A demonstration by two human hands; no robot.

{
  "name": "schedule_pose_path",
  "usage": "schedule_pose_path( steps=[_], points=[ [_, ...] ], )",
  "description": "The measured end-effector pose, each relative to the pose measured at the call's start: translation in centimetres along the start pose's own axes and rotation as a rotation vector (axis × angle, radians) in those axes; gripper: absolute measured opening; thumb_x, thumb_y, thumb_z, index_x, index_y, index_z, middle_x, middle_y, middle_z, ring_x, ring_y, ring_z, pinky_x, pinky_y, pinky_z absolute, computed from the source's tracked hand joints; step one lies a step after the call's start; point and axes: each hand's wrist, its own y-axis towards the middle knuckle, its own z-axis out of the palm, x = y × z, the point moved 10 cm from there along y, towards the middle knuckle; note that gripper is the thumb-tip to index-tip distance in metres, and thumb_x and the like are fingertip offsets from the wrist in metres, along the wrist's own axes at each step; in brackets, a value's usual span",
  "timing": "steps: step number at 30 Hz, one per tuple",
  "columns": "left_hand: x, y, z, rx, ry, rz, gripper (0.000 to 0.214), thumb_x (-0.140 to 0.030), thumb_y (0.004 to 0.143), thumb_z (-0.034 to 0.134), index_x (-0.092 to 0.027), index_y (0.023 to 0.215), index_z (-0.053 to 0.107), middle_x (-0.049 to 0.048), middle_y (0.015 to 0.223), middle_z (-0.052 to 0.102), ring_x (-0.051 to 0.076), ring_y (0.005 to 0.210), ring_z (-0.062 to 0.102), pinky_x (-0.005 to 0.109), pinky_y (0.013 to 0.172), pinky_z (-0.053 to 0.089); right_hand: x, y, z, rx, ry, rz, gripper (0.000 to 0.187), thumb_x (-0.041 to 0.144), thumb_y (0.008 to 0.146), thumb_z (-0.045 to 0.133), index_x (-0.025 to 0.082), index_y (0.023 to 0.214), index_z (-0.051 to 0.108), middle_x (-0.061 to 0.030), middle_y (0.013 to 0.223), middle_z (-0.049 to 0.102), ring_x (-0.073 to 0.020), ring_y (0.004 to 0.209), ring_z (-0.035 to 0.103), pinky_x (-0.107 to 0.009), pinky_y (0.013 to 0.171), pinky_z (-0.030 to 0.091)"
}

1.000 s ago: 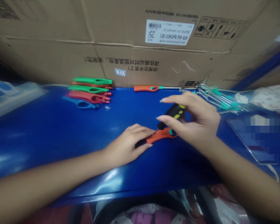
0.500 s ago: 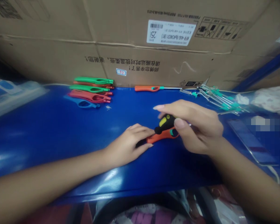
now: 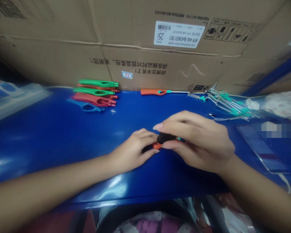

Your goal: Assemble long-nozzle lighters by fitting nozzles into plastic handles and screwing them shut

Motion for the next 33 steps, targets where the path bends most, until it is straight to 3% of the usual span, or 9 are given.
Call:
schedule_pose_path(
  steps=[5, 12, 21, 27, 33],
  points=[
    [-0.2, 0.1, 0.1, 0.019, 0.009, 0.009, 0.014, -0.025, 0.1, 0.055, -0.017, 0.106, 0.065, 0.0073, 0.114, 0.071, 0.022, 0.106, 0.064, 0.038, 0.095, 0.05, -0.1, -0.1, 0.1, -0.004, -0.066, 0.004, 0.023, 0.031, 0.096, 0.064, 0.02, 0.116, 0.069, -0.0036, 0.093, 0.07, -0.0128, 0.08, 0.067, -0.024, 0.069, 0.054],
    [-0.1, 0.1, -0.4, -0.044, 0.026, -0.009, 0.012, -0.024, 0.095, 0.066, -0.016, 0.103, 0.068, 0.0077, 0.109, 0.07, 0.022, 0.103, 0.063, 0.036, 0.091, 0.051, -1.4, -0.5, 1.1, 0.016, 0.268, 0.056, 0.039, 0.012, 0.097, 0.051, 0.019, 0.135, 0.056, -0.0074, 0.116, 0.07, -0.0181, 0.1, 0.067, -0.035, 0.088, 0.056],
    [0.0, 0.2, -0.5, -0.059, 0.022, -0.019, 0.015, -0.022, 0.09, 0.071, -0.016, 0.105, 0.07, 0.0047, 0.098, 0.07, 0.019, 0.092, 0.062, 0.035, 0.088, 0.052, -2.8, -0.7, 0.6, -0.13, 0.198, 0.115, 0.031, 0.017, 0.091, 0.066, 0.024, 0.121, 0.063, -0.0052, 0.105, 0.07, -0.0158, 0.075, 0.059, -0.03, 0.059, 0.05],
    [0.4, 0.2, -0.4, -0.052, 0.014, -0.035, 0.015, -0.023, 0.091, 0.071, -0.017, 0.105, 0.071, 0.0048, 0.098, 0.07, 0.02, 0.093, 0.062, 0.036, 0.088, 0.053, -2.4, -0.6, 0.4, -0.166, 0.169, 0.078, 0.032, 0.018, 0.089, 0.07, 0.022, 0.12, 0.063, -0.0055, 0.104, 0.07, -0.0149, 0.071, 0.055, -0.029, 0.057, 0.048],
    [0.4, 0.0, -0.2, -0.044, 0.047, -0.05, 0.024, -0.028, 0.094, 0.068, -0.019, 0.116, 0.07, 0.0071, 0.107, 0.069, 0.022, 0.1, 0.061, 0.04, 0.092, 0.053, -3.9, -1.2, 0.9, -0.079, 0.211, 0.218, 0.035, 0.023, 0.097, 0.057, 0.022, 0.132, 0.058, -0.0065, 0.103, 0.066, -0.0176, 0.085, 0.065, -0.03, 0.067, 0.057]
  ],
)
